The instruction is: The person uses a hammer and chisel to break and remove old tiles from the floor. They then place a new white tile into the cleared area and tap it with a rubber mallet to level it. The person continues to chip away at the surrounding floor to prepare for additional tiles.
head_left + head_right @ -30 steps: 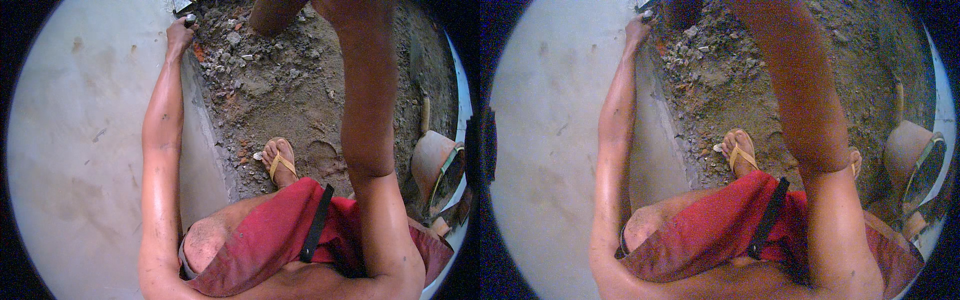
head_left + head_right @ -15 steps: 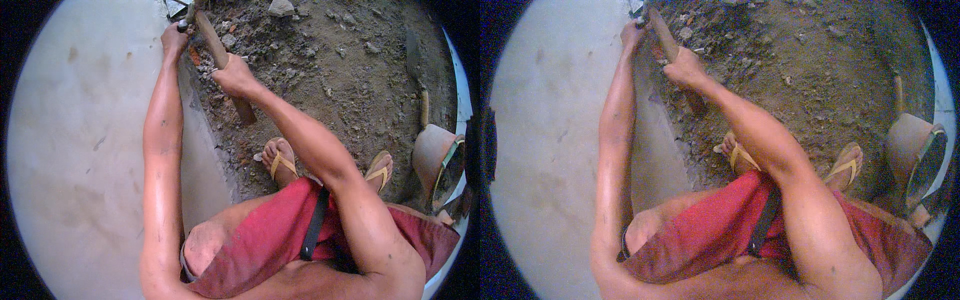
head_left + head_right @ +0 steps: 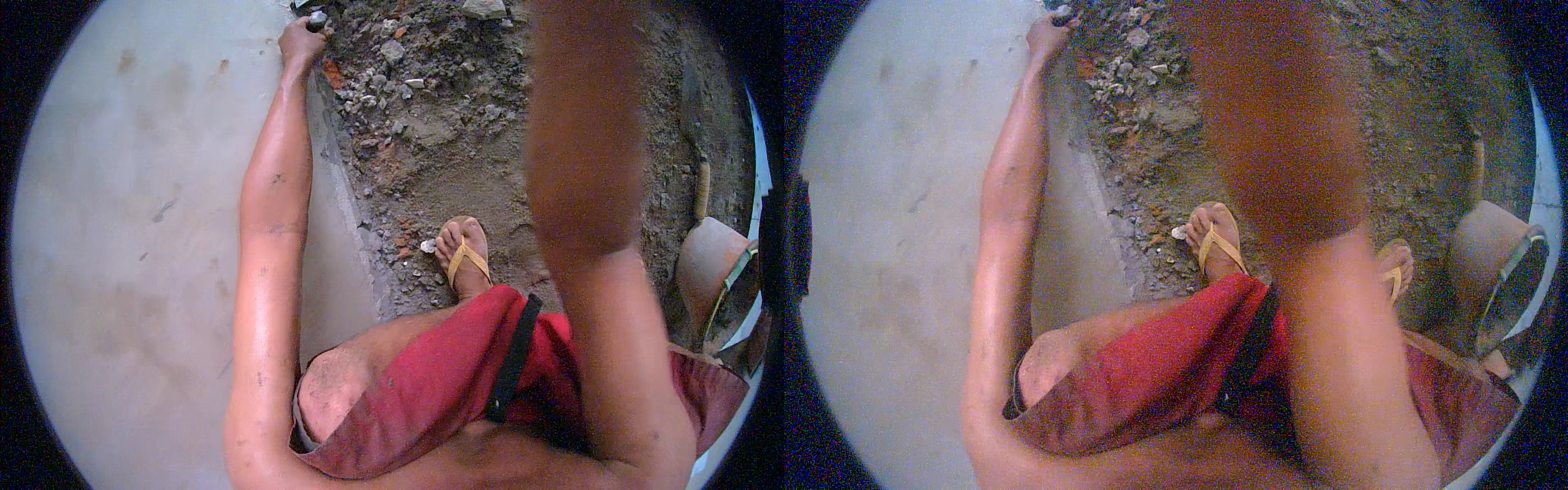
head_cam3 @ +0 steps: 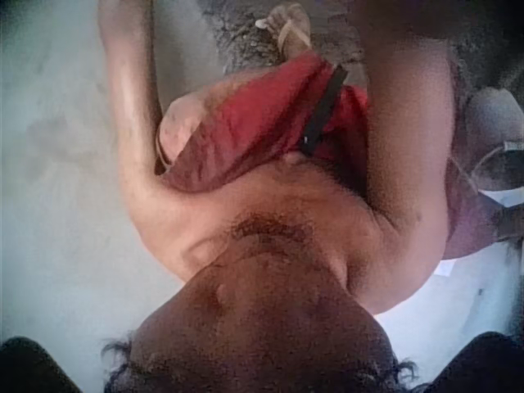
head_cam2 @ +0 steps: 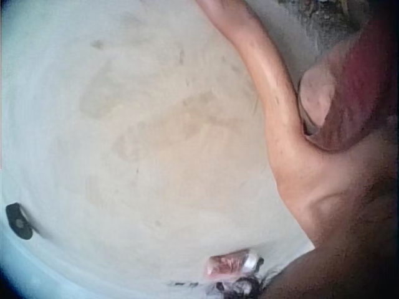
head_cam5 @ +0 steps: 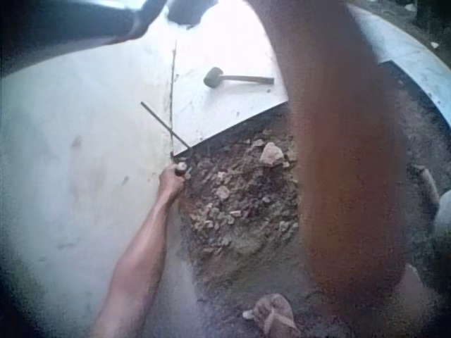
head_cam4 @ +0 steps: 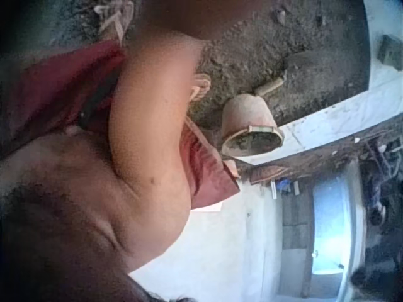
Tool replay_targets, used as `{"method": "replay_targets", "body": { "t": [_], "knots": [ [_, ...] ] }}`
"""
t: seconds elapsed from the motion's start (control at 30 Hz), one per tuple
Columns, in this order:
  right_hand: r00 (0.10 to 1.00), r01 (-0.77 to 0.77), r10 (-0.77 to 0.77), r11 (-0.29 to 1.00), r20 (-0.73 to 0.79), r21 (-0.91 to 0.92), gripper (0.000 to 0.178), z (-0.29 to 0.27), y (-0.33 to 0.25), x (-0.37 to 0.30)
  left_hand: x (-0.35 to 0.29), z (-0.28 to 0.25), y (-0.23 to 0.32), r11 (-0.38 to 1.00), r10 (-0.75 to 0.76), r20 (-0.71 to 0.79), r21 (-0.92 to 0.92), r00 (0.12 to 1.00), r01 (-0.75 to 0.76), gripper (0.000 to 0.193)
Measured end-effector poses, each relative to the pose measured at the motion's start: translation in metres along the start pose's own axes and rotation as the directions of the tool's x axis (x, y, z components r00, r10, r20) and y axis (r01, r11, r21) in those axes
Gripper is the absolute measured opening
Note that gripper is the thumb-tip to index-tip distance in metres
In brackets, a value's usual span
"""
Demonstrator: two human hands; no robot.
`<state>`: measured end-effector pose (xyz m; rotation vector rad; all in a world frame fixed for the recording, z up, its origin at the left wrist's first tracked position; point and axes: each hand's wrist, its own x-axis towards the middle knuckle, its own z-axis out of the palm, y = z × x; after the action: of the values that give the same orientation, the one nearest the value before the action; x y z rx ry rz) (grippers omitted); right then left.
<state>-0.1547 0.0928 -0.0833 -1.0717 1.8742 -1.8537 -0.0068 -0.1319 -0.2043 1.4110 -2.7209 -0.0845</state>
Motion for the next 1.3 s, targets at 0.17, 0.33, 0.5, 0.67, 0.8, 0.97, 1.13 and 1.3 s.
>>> {"method": "replay_targets", "body": {
  "t": [0.17,0.33,0.5,0.67,0.8,0.97,1.13,1.3],
  "knots": [
    [0.789,-0.479,0.476,0.873,0.39,-0.097,0.026,0.051,0.09,-0.082,-0.004,-0.001,0.002,0.998,-0.038,0.032,-0.049,0.999,0.039,0.036],
    [0.913,-0.194,0.161,0.98,0.375,0.051,0.02,-0.022,-0.008,-0.028,0.0,-0.003,-0.024,0.991,-0.128,0.043,-0.038,0.991,0.129,0.038],
    [0.973,0.228,-0.229,0.971,-0.009,-0.069,0.017,-0.058,-0.064,0.036,0.002,0.003,0.0,0.996,-0.073,-0.002,-0.044,0.997,0.072,0.037],
    [0.998,-0.044,0.046,0.998,0.052,-0.043,0.02,0.013,0.006,-0.009,-0.003,-0.003,-0.002,0.996,-0.072,-0.019,-0.046,0.997,0.071,0.036],
    [0.836,-0.377,0.412,0.911,0.361,-0.166,0.022,0.065,0.095,-0.099,0.005,0.011,-0.013,0.997,-0.017,0.04,-0.076,0.999,0.02,0.035],
    [0.901,-0.21,0.211,0.977,0.378,-0.043,0.027,-0.003,0.01,-0.044,-0.008,-0.013,-0.009,0.991,-0.116,0.002,-0.061,0.993,0.116,0.034],
    [0.971,0.226,-0.22,0.972,0.09,-0.058,0.027,-0.046,-0.057,0.029,-0.001,0.006,-0.003,0.993,-0.083,0.018,-0.088,0.996,0.084,0.036],
    [0.99,-0.077,0.084,0.995,0.114,-0.063,0.029,0.003,0.002,-0.01,-0.005,-0.001,0.013,0.997,-0.069,-0.013,-0.032,0.998,0.069,0.033]
  ]
}}
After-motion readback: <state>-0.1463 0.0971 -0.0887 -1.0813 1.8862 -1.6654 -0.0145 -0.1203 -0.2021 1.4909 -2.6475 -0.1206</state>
